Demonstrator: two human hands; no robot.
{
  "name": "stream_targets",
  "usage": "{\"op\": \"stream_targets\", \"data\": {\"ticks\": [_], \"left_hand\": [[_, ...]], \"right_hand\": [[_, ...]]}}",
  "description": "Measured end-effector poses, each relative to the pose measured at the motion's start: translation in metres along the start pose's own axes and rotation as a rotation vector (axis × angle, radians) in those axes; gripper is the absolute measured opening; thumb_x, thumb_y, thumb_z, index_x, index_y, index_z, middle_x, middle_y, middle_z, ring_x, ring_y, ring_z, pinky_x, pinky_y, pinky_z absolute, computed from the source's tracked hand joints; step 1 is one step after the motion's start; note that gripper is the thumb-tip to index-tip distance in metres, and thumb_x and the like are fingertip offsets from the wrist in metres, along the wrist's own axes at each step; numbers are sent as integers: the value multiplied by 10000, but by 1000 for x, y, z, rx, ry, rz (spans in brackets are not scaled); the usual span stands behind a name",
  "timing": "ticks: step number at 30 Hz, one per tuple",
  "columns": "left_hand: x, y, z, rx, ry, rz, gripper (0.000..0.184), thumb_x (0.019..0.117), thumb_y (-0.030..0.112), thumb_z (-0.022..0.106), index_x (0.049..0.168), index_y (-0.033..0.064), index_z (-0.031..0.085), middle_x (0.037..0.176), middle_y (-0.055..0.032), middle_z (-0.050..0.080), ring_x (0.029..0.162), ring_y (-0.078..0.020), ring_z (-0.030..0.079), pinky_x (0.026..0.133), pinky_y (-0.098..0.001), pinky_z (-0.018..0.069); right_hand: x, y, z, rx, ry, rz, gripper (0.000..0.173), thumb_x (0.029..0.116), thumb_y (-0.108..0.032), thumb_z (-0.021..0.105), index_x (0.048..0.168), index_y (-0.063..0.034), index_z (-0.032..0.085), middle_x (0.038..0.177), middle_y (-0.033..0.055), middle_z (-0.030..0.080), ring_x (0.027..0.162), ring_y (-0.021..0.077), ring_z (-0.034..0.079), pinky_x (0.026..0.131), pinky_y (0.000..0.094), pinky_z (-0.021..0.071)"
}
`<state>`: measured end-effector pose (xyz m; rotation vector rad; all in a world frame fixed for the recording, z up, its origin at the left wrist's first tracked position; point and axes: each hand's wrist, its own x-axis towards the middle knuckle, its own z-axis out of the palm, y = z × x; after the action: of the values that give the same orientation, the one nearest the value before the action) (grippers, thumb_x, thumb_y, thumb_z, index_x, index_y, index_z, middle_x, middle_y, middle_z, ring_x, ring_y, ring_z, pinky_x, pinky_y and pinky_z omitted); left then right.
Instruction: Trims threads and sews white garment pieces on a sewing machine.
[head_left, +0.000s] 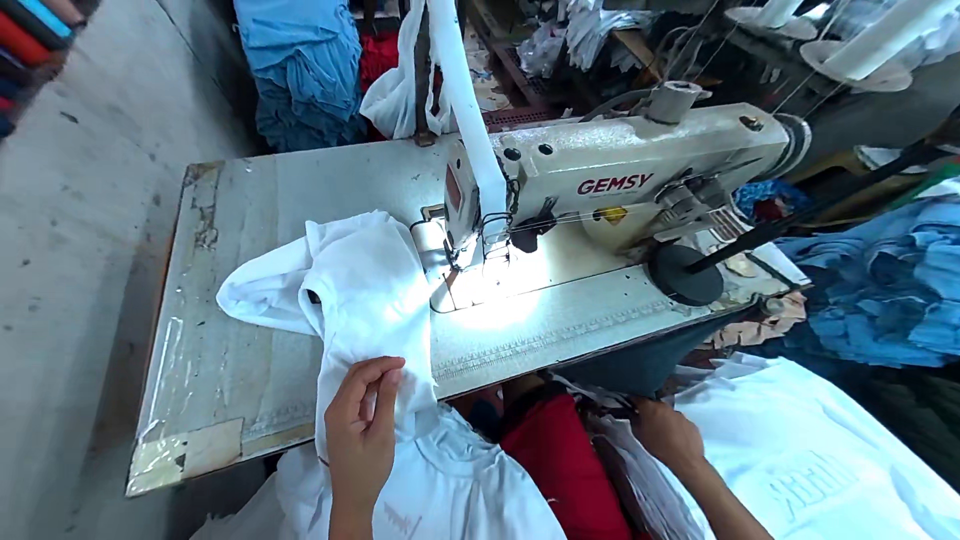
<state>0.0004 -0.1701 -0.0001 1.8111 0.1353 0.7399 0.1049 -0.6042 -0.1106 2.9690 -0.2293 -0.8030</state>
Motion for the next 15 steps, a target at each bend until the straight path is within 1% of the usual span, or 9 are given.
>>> {"op": "stream_targets", "data": {"ticks": [2,5,8,9,10,12,13,14,15], "left_hand": [[-5,14,4,-182,18,-49,173,1040,162,582,1107,72,714,1055,-7,726,889,-105,697,784,-245,601],[-14,30,12,-365,-7,-93,170,1037,225,603,1103,137,733,1029,17,728,888,-83,692,797,-236,592],[-24,39,22,-544,-48,-121,180,1036,227,603,1116,137,737,1028,3,718,896,-85,681,812,-244,582],[-27,42,26,-585,-65,-128,182,1035,233,604,1121,143,736,1032,6,715,900,-81,679,813,-240,581],[-31,44,30,-622,-82,-135,183,1033,240,606,1122,147,736,1034,10,713,906,-77,677,813,-236,579],[-37,47,38,-698,-114,-137,184,1036,237,601,1123,142,733,1029,6,707,903,-76,672,807,-232,574],[-40,48,43,-729,-125,-136,185,1037,232,600,1127,138,732,1031,2,703,903,-76,670,806,-229,572],[-43,49,47,-755,-132,-134,184,1038,226,600,1130,137,731,1037,1,701,907,-74,666,806,-225,567],[-47,50,50,-772,-135,-135,184,1036,225,602,1132,142,735,1045,4,702,914,-71,666,812,-224,566]], "right_hand": [[-6,5,-10,-21,16,-43,391,989,-397,626,1155,-52,709,1149,262,704,1028,493,687,792,689,528],[-27,-1,-29,-36,96,-178,348,967,-408,664,1037,-79,750,1080,230,726,946,481,703,728,684,533],[-55,-16,-62,51,173,-365,316,928,-388,706,915,-75,744,849,220,724,811,479,707,648,697,517],[-65,-21,-70,145,246,-477,300,912,-372,714,890,-74,730,777,187,704,739,438,700,612,676,519],[-72,-29,-74,254,345,-604,289,901,-383,691,897,-97,728,736,118,690,670,347,690,573,607,535],[-89,-52,-84,506,449,-810,367,955,-494,631,1042,-152,733,786,-11,701,643,118,648,562,375,556],[-99,-65,-89,642,434,-903,420,974,-519,632,1152,-148,719,842,-24,708,669,48,626,581,282,549],[-111,-78,-94,759,385,-989,466,980,-519,641,1260,-149,683,909,-25,704,710,6,607,612,218,537],[-124,-91,-98,850,326,-1065,488,989,-502,643,1335,-158,643,964,-21,691,740,-11,589,631,182,519]]}}
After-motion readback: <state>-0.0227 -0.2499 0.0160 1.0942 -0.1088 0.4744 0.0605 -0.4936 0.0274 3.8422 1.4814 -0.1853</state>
